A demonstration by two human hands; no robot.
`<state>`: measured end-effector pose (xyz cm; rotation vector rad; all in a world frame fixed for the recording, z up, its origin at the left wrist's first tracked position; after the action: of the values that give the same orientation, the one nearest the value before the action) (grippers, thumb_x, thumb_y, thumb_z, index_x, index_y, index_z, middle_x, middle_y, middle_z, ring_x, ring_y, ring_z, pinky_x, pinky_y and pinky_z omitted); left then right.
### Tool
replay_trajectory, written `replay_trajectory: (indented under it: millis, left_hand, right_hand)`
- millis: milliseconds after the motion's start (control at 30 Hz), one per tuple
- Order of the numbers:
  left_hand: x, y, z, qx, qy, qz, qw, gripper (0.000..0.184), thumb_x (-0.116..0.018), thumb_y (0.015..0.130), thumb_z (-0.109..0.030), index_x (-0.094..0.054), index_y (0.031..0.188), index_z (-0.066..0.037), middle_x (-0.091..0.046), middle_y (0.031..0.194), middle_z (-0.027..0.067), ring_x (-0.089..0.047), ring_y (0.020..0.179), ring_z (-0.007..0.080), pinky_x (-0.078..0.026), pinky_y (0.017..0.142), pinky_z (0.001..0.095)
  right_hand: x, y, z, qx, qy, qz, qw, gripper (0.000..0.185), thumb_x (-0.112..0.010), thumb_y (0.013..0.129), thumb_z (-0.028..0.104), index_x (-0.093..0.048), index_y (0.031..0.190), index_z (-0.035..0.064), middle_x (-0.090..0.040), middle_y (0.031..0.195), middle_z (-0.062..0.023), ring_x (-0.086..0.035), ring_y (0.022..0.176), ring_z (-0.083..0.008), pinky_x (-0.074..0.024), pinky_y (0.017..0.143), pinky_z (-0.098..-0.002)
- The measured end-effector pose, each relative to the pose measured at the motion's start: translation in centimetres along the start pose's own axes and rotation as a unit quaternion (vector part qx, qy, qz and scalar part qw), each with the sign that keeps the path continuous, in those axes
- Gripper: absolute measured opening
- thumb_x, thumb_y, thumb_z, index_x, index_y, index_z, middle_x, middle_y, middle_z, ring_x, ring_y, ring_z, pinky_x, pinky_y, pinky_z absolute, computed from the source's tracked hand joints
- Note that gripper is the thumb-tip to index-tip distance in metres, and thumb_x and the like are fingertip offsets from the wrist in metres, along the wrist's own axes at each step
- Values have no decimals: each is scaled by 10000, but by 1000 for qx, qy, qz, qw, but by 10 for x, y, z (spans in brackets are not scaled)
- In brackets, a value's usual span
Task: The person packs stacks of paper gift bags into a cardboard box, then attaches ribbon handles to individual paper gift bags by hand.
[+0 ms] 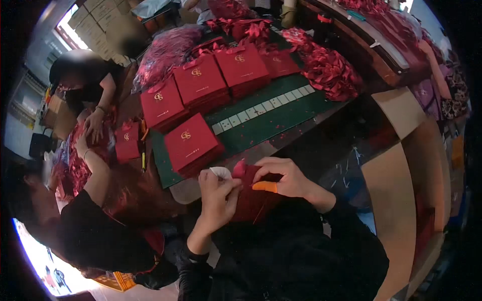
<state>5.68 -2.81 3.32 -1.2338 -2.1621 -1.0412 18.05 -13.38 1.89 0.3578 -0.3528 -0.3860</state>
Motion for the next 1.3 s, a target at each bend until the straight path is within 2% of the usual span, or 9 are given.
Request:
replay_trajectory:
  millis: [100, 300, 433, 533, 567, 733, 833, 967, 1300]
  left_hand:
    - [5, -14, -5, -98, 127, -103, 982, 216, -717, 632, -27, -669, 829, -102, -515, 1089, 130, -432, 1016, 348, -362, 852, 417]
    - [23, -23, -6, -76, 121, -193, 971, 256, -733, 633, -23, -688, 858, -137, -451, 1258, 179, -307, 1241, 392, -315, 970, 417]
    - [25, -29, 3, -65, 98, -213, 970, 231, -729, 644, -42, -697, 839, -163, -416, 1322, 186, -251, 1285, 439, -264, 994, 475]
    - [23, -31, 6, -115, 222, -208, 946, 179, -722, 659, -100, -701, 793, -216, -377, 1382, 157, -222, 1281, 503, -182, 974, 588]
    - [25, -32, 7, -118, 222, -211, 945, 179, -722, 659, -100, -701, 793, -216, -377, 1382, 157, -222, 1281, 503, -182, 974, 588]
    - [33, -32, 16, -123, 140, -245, 951, 207, -723, 653, -101, -694, 830, -206, -370, 1388, 157, -200, 1293, 509, -176, 998, 592]
    - [39, -15, 9, -63, 120, -103, 985, 178, -729, 651, -120, -695, 812, -187, -347, 1404, 167, -173, 1315, 492, -166, 1013, 597]
    - [43, -7, 11, -41, 104, -6, 994, 165, -735, 649, -141, -688, 805, -166, -292, 1441, 148, -110, 1346, 464, -133, 1048, 579]
    - [45, -13, -12, -68, 217, -81, 970, 128, -663, 676, -68, -647, 791, -121, -355, 1411, 151, -122, 1350, 465, -78, 1072, 568]
  right_hand:
    - [-1, 4, -5, 9, 16, 46, 999, 150, -698, 765, 77, -669, 903, 27, -645, 977, -123, -626, 878, -230, -493, 756, -319]
    - [-9, 16, -5, -40, 38, 29, 998, 83, -657, 779, 41, -665, 848, -4, -659, 838, -103, -638, 759, -183, -480, 680, -258]
    - [-16, 20, -11, -98, 39, 48, 993, 82, -657, 784, 56, -668, 846, 3, -659, 806, -91, -635, 744, -170, -474, 653, -258]
    - [-19, 20, -7, -90, -16, 31, 995, 80, -660, 785, 66, -668, 837, 5, -655, 790, -93, -631, 723, -180, -470, 639, -260]
    - [-19, 21, 0, -38, -44, 14, 998, 80, -664, 784, 69, -664, 826, 1, -650, 785, -102, -630, 710, -197, -471, 633, -261]
    - [-24, 22, 5, -18, -41, -1, 999, 97, -666, 786, 78, -657, 831, -8, -650, 806, -110, -630, 716, -215, -479, 632, -282]
    - [-22, 28, 3, -16, -35, 4, 999, 119, -666, 788, 85, -650, 843, -19, -650, 825, -112, -626, 730, -219, -482, 642, -299]
    - [-27, 36, -2, -60, 43, 53, 996, 138, -643, 827, 108, -642, 813, -29, -648, 799, -98, -610, 742, -186, -472, 673, -283]
    - [-33, 33, -12, -63, 42, 86, 993, 104, -629, 830, 91, -652, 831, -10, -631, 762, -91, -591, 725, -178, -459, 658, -283]
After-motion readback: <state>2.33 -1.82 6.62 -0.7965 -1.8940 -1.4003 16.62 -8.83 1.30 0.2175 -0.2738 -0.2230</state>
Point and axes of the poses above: each hand's wrist, its own y-axis towards the middle knuckle, its own x-axis out of the back of the hand, z = x × y, the point moved 6 cm from there along y, towards the middle knuckle
